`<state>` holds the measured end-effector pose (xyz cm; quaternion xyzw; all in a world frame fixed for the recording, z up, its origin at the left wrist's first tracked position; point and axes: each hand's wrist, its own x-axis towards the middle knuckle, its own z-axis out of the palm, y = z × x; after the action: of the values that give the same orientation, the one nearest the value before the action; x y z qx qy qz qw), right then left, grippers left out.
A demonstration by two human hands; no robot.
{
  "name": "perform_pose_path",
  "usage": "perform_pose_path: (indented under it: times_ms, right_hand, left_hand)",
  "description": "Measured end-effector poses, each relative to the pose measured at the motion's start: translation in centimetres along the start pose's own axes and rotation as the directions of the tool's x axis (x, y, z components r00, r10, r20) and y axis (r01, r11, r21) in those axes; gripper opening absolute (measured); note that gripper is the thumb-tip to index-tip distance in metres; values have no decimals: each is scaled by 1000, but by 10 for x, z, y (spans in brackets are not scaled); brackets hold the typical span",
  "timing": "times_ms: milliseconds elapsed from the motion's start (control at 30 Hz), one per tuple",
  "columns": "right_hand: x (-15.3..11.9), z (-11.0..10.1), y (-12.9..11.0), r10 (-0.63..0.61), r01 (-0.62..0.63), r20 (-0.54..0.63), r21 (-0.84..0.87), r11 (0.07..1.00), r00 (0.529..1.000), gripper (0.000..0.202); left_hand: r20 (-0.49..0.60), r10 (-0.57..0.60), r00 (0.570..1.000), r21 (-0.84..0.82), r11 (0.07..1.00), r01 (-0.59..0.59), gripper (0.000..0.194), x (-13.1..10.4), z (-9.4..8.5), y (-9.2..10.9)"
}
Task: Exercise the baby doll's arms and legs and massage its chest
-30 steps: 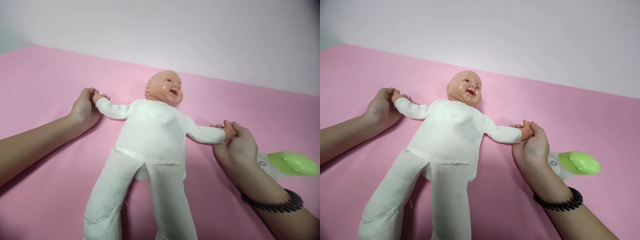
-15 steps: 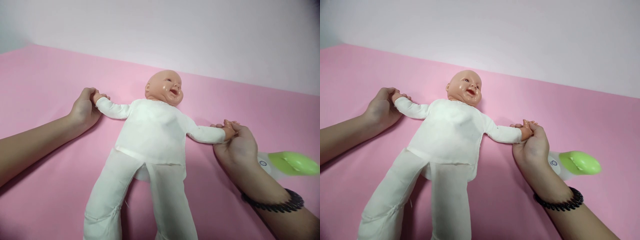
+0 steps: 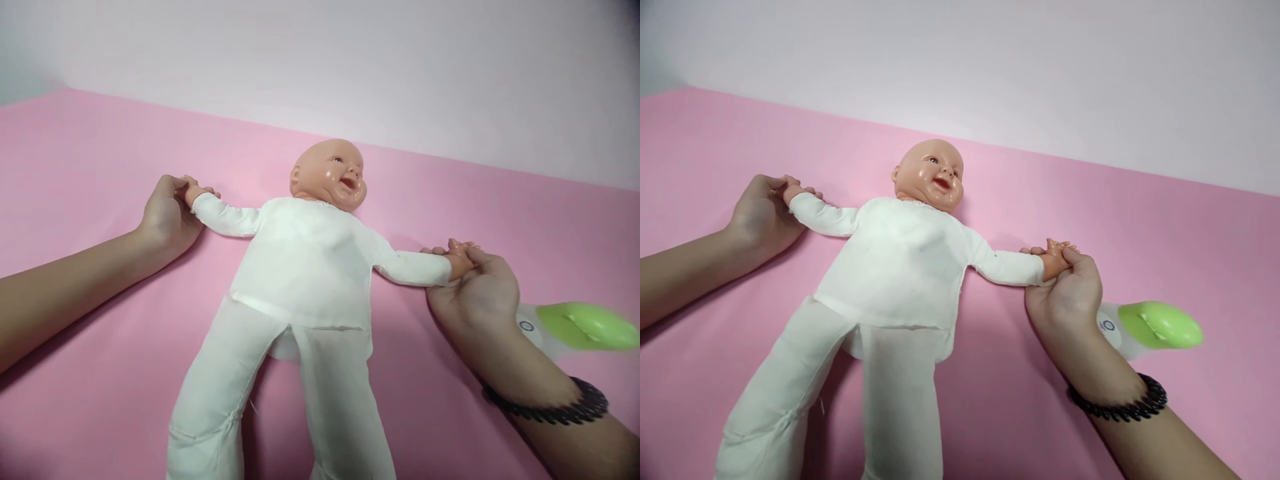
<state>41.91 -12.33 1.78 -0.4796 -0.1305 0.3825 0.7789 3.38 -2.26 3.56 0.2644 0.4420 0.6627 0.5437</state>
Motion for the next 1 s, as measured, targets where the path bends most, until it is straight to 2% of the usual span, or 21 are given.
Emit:
perform_pose_path:
  times_ms: [167, 300, 433, 600, 800, 933, 1000]
  right_hand:
    - [-2, -1, -1, -23, 25, 46, -47, 999, 999, 29]
    - [-4, 4, -1, 0, -1, -26, -32, 999, 1000, 29]
    - [-6, 9, 0, 19, -20, -33, -26, 999, 999, 28]
    - [-8, 12, -1, 22, -22, -140, 2, 1000, 990, 24]
    - [5, -5, 0, 56, -56, 16, -17, 998, 998, 33]
    - [1, -1, -1, 35, -33, -58, 22, 999, 998, 27]
    - [1, -2, 1, -1, 2, -34, 17, 1000, 999, 23]
  left_hand:
    - [-41, -17, 999, 51, 999, 19, 12, -2, 1, 1]
    - [-59, -37, 998, 69, 997, 41, 11, 0, 0, 0]
    - [-59, -47, 997, 63, 997, 50, 11, 2, -1, 0]
    - [-94, -51, 994, 59, 997, 56, 12, -1, 4, 2]
    - [-52, -35, 998, 8, 999, 35, 10, -3, 4, 3]
    - [-22, -31, 999, -26, 999, 30, 11, -2, 3, 2]
    - [-10, -31, 999, -30, 999, 31, 11, -1, 2, 2]
